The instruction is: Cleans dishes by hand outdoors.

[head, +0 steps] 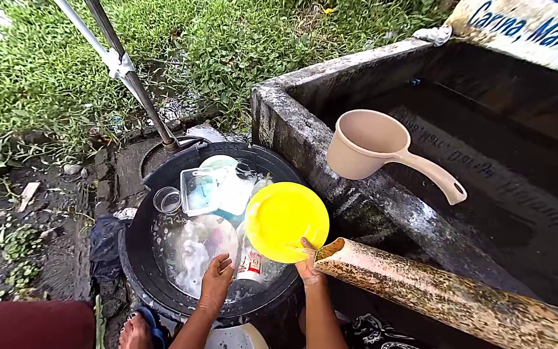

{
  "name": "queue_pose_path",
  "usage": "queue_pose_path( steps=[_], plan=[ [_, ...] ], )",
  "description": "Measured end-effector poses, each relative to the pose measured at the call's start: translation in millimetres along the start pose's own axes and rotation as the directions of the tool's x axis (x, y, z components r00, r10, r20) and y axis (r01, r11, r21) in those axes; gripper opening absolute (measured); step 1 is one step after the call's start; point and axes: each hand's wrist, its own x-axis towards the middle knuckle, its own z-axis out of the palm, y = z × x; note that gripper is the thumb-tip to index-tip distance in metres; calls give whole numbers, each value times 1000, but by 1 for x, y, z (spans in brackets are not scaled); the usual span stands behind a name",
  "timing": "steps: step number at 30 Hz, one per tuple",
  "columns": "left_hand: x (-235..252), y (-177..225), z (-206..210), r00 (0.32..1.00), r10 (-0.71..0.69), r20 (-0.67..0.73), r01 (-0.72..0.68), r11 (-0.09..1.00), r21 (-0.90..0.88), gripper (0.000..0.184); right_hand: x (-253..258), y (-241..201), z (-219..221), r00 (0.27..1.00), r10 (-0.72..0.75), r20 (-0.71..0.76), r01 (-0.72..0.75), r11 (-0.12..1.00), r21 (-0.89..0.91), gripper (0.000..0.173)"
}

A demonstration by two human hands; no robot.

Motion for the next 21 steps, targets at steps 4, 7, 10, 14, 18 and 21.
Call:
queue_pose_path(
  steps=[4, 7, 10, 14, 18, 21],
  plan=[
    [-2, -8, -1, 1000, 16, -5, -16, 1000, 26, 41, 8, -2, -6, 1000, -9, -13, 9, 1000, -29, 36],
    [-4, -14, -1, 1000, 23, 0, -23, 1000, 20, 40, 7, -6, -11, 1000, -25, -14, 23, 992, -120, 38],
    [-6, -17, -1, 1000, 15, 5, -15, 1000, 13, 41, 5, -10, -17, 998, -57, -27, 52, 987, -151, 39],
    [-8, -22, -3, 1000, 2, 10, -2, 1000, 26, 41, -3, -10, -34, 991, -66, -112, 41, 976, -215, 38],
    [-8, -27, -4, 1000, -6, 8, 6, 1000, 21, 40, -10, -17, -43, 975, -24, -222, -57, 935, -351, 41],
    [-9, -29, -4, 1000, -8, 5, 8, 1000, 9, 41, -10, -21, -45, 973, 13, -230, -99, 925, -366, 39]
  ],
)
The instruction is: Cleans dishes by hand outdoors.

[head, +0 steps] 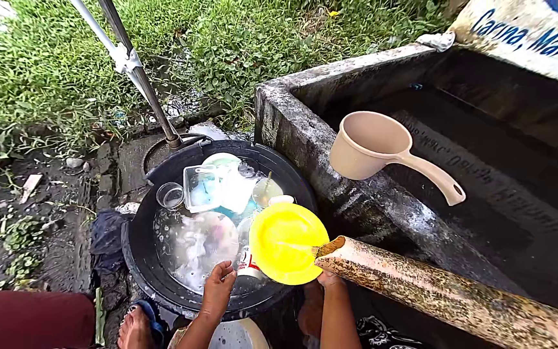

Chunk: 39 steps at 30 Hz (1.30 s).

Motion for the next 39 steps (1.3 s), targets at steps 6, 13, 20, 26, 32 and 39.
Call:
queue_pose_path(
  steps=[6, 13, 20, 26, 32, 39],
  plan=[
    [-8, 7, 1, 999, 2, -35, -4, 998, -62, 36, -9, -10, 18, 985, 144, 97, -140, 989, -42, 32],
    [-13, 9, -4, 998, 9, -66, -16, 994, -104, 36, -32, -17, 62, 943, 164, 289, -134, 983, -122, 37],
    [-12, 7, -10, 987, 13, -157, -37, 988, -152, 40, -10, -14, 37, 900, 191, 393, -119, 973, -200, 56],
    [-11, 5, -8, 980, 82, -181, -97, 992, -76, 40, -17, -33, 19, 883, 230, 410, -91, 939, -330, 60],
    [-10, 20, -9, 864, 491, 109, -440, 633, 637, 57, -13, -22, 26, 856, 219, 469, -80, 951, -298, 64],
    [22, 80, 27, 970, 20, 242, -242, 113, 964, 94, -16, -24, 30, 794, 247, 556, -27, 927, -373, 61]
  ],
)
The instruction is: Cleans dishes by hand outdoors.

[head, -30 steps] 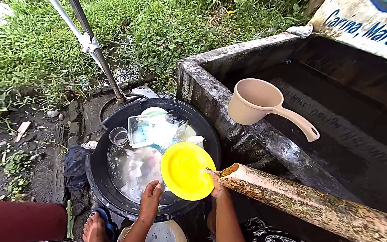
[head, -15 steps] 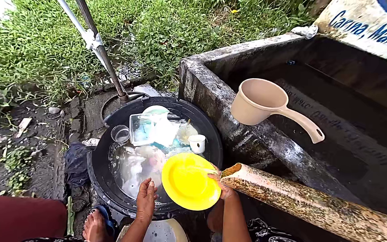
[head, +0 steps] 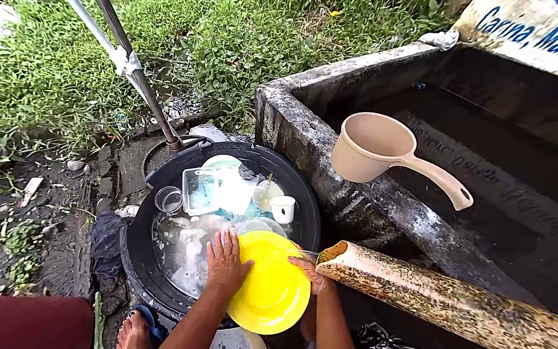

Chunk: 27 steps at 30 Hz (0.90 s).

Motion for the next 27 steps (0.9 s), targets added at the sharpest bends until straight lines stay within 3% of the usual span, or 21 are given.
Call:
queue_pose_path(
  steps=[3, 6, 8, 10, 13, 16, 17, 21, 22, 24, 27],
  plan=[
    [25, 22, 18, 993, 79, -87, -79, 997, 7, 95, 6, 3, 3, 999, -49, 12, 50, 998, -38, 51],
    [35, 53, 55, 907, 332, -261, -354, 934, -44, 73, 7, -1, 16, 996, -84, -32, 82, 995, -52, 45],
    [31, 71, 64, 843, 492, -215, -519, 850, -92, 74, 14, 6, 13, 992, -111, -65, 116, 991, 73, 45],
    [28, 73, 62, 790, 569, -228, -597, 798, -79, 83, 20, 7, 8, 985, -92, -146, 124, 965, 229, 41],
    [43, 52, 55, 844, 412, -342, -435, 900, 10, 84, 10, -12, 16, 974, -40, -222, 75, 986, 151, 38],
    [46, 45, 47, 935, 220, -279, -243, 969, -48, 84, 11, -13, 28, 976, -2, -219, 17, 998, 64, 40],
    [43, 48, 52, 942, 226, -249, -254, 963, -86, 83, 13, -11, 32, 977, 1, -214, 11, 998, 55, 41],
    [27, 50, 63, 878, 473, -78, -479, 860, -179, 83, 16, -3, 34, 967, -9, -254, 34, 995, 94, 41],
    [28, 43, 64, 876, 471, -107, -483, 864, -145, 85, 17, -1, 32, 967, -14, -254, 41, 994, 104, 40],
    [35, 26, 61, 914, 353, -198, -374, 924, -82, 84, 17, -1, 26, 966, -34, -258, 58, 994, 88, 39],
    [40, -1, 47, 968, 103, -228, -118, 992, -51, 85, 17, -6, 24, 943, -83, -322, 99, 995, 32, 38]
  ],
)
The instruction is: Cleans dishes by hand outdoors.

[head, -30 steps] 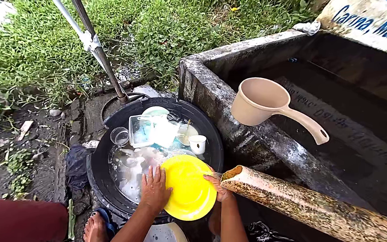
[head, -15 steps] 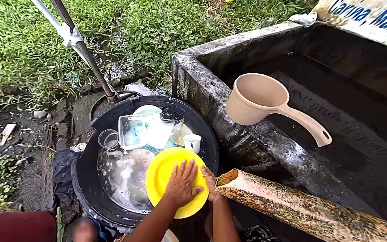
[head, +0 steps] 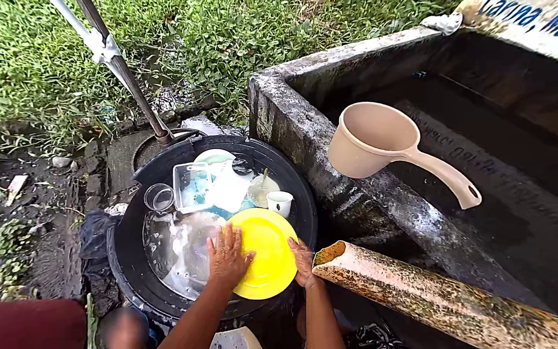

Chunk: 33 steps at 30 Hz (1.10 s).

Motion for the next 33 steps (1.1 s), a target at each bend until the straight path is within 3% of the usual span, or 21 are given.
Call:
queue_pose_path(
  steps=[3, 7, 10, 14, 17, 20, 22, 24, 29, 31, 33],
  plan=[
    [-12, -8, 3, 996, -48, 68, 50, 999, -16, 90, 1, -3, 2, 998, -33, -48, 31, 999, -32, 39],
    [-47, 8, 50, 972, 171, -159, -194, 971, -142, 85, 6, 0, -4, 989, -89, -121, 83, 995, -49, 40],
    [-58, 6, 57, 943, 285, -175, -310, 940, -141, 90, 4, -5, -16, 989, -84, -119, 68, 989, -128, 44],
    [-37, -13, 27, 987, 143, -79, -145, 989, -25, 85, 4, -1, -19, 998, -19, -63, 8, 986, -168, 41],
    [-18, -6, 2, 999, 19, 43, -20, 999, 25, 92, 0, 0, -4, 1000, 18, 21, -15, 991, -130, 34],
    [-7, 21, 5, 998, 11, 69, -10, 1000, -22, 96, -4, 0, 8, 990, 38, 138, -24, 995, -102, 37],
    [-5, 40, 15, 998, 54, 42, -51, 996, -74, 86, -5, 1, 12, 989, 11, 148, -2, 998, -60, 36],
    [-9, 54, 24, 989, 149, 13, -146, 981, -132, 74, -2, 4, 11, 996, -4, 93, 4, 1000, -3, 36],
    [-41, 54, 38, 914, 404, 29, -389, 897, -211, 78, 14, 13, 4, 989, -83, -126, 103, 982, 161, 40],
    [-44, 43, 43, 919, 392, 29, -384, 911, -148, 74, 21, 19, -5, 981, -115, -154, 148, 964, 222, 43],
    [-38, 33, 36, 954, 295, 61, -287, 952, -108, 68, 19, 16, -8, 976, -143, -165, 182, 950, 252, 43]
  ],
)
